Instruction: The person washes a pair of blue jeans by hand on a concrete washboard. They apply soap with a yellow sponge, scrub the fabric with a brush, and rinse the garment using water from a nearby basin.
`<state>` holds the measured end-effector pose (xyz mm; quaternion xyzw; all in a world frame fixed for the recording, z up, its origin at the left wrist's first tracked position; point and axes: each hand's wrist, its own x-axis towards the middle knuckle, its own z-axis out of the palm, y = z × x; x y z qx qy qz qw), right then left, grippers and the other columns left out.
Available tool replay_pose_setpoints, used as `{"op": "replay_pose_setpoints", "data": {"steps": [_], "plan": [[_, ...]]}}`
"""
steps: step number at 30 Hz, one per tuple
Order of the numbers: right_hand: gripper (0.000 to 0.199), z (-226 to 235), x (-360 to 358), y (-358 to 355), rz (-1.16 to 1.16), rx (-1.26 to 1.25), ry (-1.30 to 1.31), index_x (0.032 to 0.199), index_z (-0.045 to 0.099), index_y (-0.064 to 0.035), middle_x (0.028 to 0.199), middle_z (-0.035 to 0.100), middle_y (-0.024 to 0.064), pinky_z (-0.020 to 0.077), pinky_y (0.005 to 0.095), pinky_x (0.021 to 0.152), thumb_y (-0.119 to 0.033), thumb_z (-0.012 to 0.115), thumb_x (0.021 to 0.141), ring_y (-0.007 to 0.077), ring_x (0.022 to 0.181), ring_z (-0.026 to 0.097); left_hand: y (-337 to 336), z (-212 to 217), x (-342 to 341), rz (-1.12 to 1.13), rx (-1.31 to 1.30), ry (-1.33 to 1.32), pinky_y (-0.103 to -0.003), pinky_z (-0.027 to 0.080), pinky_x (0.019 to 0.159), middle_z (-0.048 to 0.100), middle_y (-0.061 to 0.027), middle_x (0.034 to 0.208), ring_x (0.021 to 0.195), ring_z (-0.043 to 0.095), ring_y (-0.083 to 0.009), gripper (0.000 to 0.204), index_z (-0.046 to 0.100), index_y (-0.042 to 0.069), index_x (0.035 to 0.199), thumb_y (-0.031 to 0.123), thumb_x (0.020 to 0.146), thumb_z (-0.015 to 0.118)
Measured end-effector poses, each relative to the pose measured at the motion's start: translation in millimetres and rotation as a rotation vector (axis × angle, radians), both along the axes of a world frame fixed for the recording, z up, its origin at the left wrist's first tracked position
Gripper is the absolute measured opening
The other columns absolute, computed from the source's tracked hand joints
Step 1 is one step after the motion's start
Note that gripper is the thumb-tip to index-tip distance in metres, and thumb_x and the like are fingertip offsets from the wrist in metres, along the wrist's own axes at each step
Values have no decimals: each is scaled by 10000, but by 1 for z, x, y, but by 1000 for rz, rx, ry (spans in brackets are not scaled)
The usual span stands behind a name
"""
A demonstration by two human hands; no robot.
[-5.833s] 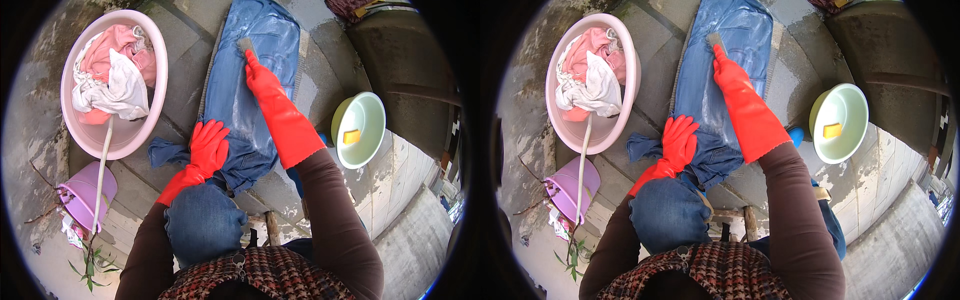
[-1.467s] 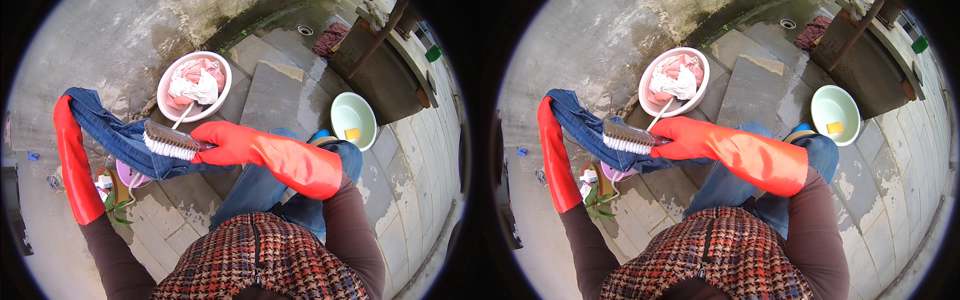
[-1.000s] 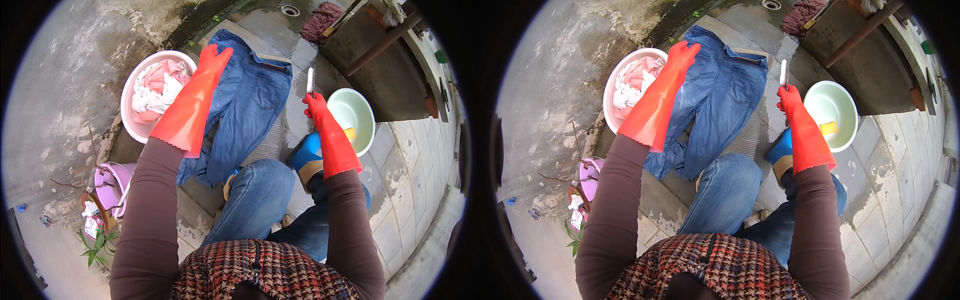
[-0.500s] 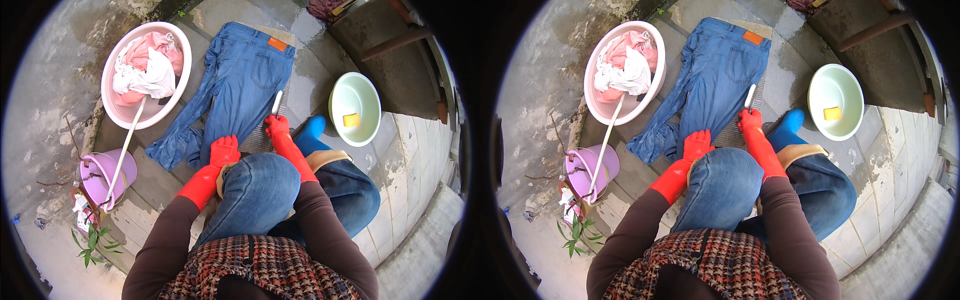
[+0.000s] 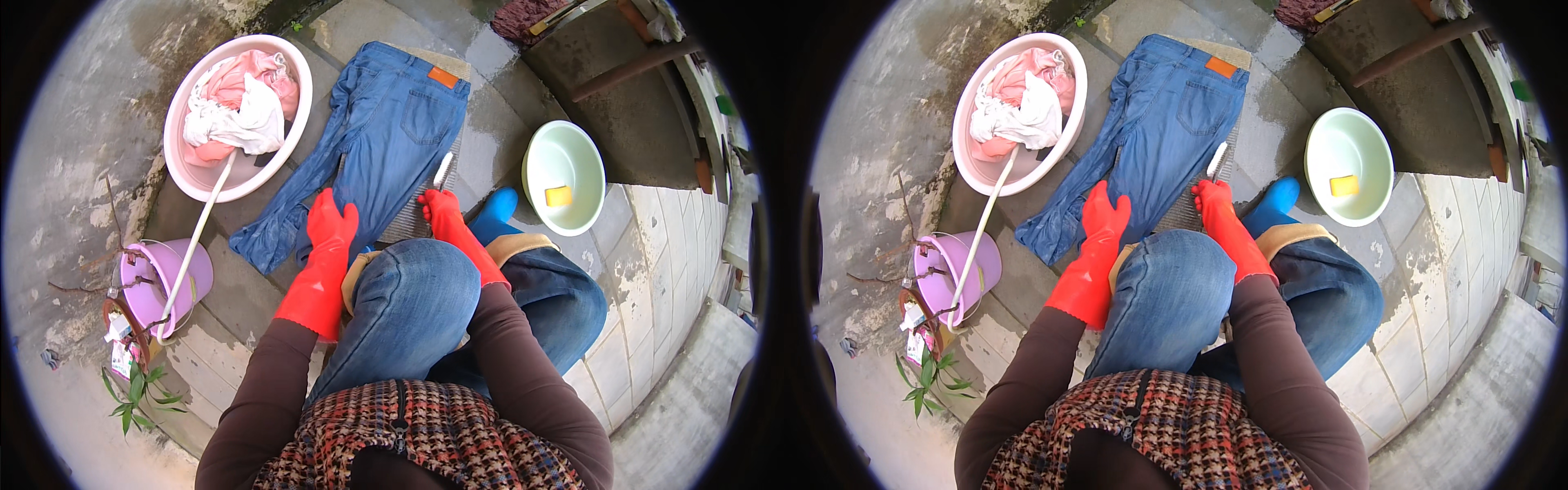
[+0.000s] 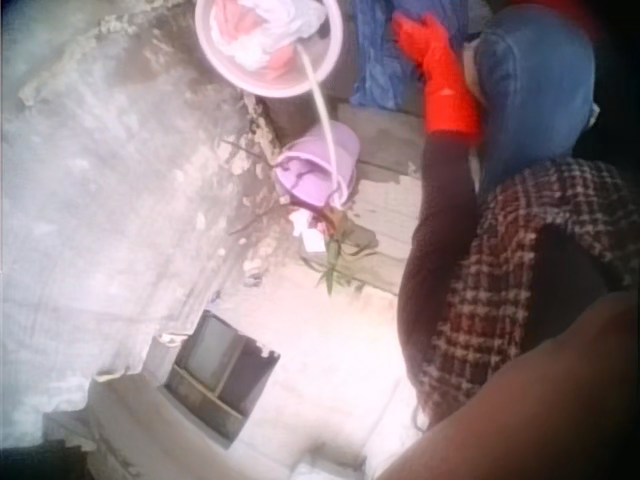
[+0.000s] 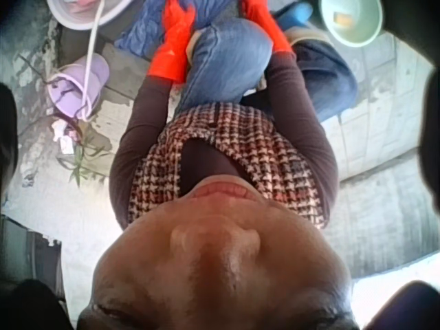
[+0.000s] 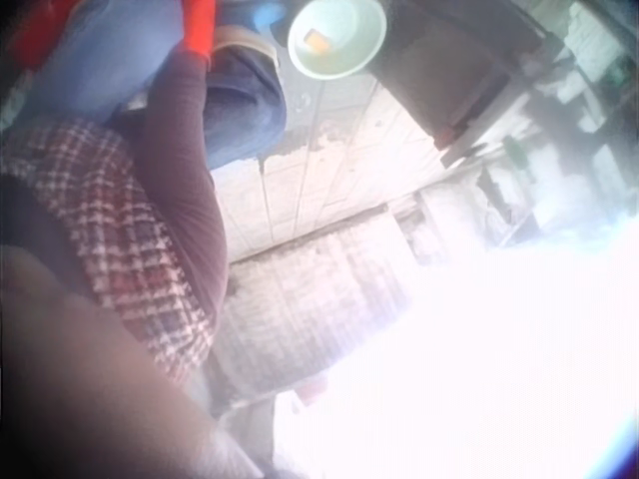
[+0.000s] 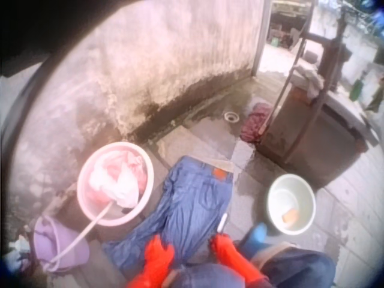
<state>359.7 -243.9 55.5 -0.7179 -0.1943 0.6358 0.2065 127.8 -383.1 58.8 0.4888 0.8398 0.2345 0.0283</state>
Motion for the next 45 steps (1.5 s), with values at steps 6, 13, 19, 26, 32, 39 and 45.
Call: {"op": "replay_pose_setpoints", "data": {"steps": [6, 13, 19, 26, 32, 39, 45], "plan": [[197, -2, -2, -33, 100, -128, 229, 1052, 591, -11, 854, 709, 132, 438, 360, 429, -109, 701, 920, 194, 533, 556, -54, -41, -75, -6, -603, -472, -477, 518, 909, 738, -228, 1051, 1054, 690, -402, 427, 754, 26, 1018, 447, 976, 698], [324, -7, -26, -44, 73, -116, 184, 1113, 605, -15, 893, 720, 132, 441, 352, 441, -238, 770, 947, 185, 543, 556, -36, 17, -45, 337, -199, -1081, -402, 492, 1019, 727, -128, 1224, 1155, 654, -269, 498, 711, -1, 1249, 438, 1016, 681], [235, -4, -31, -32, 50, -46, 226, 1032, 559, -65, 777, 634, 68, 434, 347, 435, -198, 741, 965, 168, 530, 549, 7, 89, -34, 265, -142, -1682, -362, 463, 1089, 683, -146, 1354, 1241, 623, -233, 562, 661, -38, 1372, 395, 1015, 686], [217, 81, -5, 61, -91, 102, 200, 929, 535, -101, 614, 482, 43, 369, 345, 428, -269, 586, 1056, 167, 446, 398, 116, 134, -63, 45, 127, -1333, -339, 507, 979, 742, -120, 1183, 1101, 669, -206, 417, 722, -19, 1280, 283, 992, 715], [223, 206, 13, 136, 408, 222, -107, 912, 595, -40, 634, 558, 88, 377, 349, 417, -237, 662, 992, 180, 427, 455, 165, 203, -89, 2, -258, -988, -389, 559, 804, 749, -132, 1080, 941, 694, -227, 467, 740, -24, 1220, 353, 946, 720], [285, 244, -2, 155, 734, 145, -297, 835, 593, -48, 572, 523, 84, 325, 387, 410, -269, 625, 1012, 197, 402, 429, 169, 264, -60, -201, -731, -147, -443, 566, 960, 719, -226, 1306, 1158, 718, -379, 522, 698, 28, 1354, 227, 872, 671], [232, 133, 93, 75, 408, 107, -249, 1027, 584, 13, 610, 553, 117, 373, 386, 385, -212, 632, 1007, 216, 407, 478, 69, 149, 22, -330, -817, -497, -468, 480, 1127, 661, -129, 1446, 1355, 612, -350, 475, 694, 237, 1375, 169, 907, 647]]}}
